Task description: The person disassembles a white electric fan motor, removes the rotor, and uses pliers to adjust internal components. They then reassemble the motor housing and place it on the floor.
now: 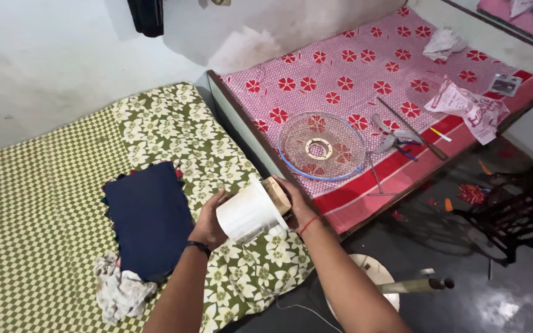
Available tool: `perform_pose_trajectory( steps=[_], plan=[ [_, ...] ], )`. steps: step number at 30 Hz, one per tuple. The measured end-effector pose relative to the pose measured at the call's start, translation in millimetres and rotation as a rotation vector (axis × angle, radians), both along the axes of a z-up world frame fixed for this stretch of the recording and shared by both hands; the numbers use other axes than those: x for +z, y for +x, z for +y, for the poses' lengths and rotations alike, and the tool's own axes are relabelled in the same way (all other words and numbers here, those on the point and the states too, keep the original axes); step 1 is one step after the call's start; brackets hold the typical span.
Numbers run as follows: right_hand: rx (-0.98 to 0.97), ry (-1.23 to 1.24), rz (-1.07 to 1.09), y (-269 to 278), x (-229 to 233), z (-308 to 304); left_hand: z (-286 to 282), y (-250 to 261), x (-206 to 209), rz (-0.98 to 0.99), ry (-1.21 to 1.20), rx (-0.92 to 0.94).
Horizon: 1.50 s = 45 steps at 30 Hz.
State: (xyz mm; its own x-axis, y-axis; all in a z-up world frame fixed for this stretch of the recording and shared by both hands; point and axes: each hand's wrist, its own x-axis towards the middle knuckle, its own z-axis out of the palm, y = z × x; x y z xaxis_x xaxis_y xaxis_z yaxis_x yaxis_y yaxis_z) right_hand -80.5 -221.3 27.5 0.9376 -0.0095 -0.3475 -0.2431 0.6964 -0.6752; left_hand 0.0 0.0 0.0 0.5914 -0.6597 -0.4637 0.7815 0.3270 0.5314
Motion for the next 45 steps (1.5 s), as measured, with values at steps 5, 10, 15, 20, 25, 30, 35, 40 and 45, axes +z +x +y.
perform_pose_trajectory(
  steps=[5, 10, 15, 20, 25, 30, 35, 40, 45],
  plan=[
    [-0.018, 0.027, 0.014, 0, 10, 10, 12, -7, 22, -0.063, -0.006, -0.005],
    [0.003, 0.094, -0.033, 1, 16, 15, 24, -27, 52, -0.148, -0.068, -0.011],
    [-0.082, 0.144, 0.065, -9, 36, 25, 11, -42, 62, -0.248, -0.093, 0.138],
    [-0.127, 0.032, 0.083, -26, 57, 22, 1, -52, 67, -0.272, -0.097, 0.177],
    [-0.083, -0.003, -0.023, -23, 60, 22, -3, -56, 71, -0.272, -0.145, 0.229],
    [-0.033, -0.248, 0.003, -42, 82, 29, 7, -45, 71, -0.241, -0.162, 0.293],
    [0.052, -0.741, -0.003, -56, 85, 14, 22, -40, 60, -0.235, -0.287, 0.257],
    [0.005, -1.093, 0.035, -72, 100, 22, 24, -42, 57, -0.190, -0.324, 0.178],
    [0.020, -1.102, 0.142, -102, 142, 62, 15, -47, 55, -0.193, -0.396, 0.044]
  ],
)
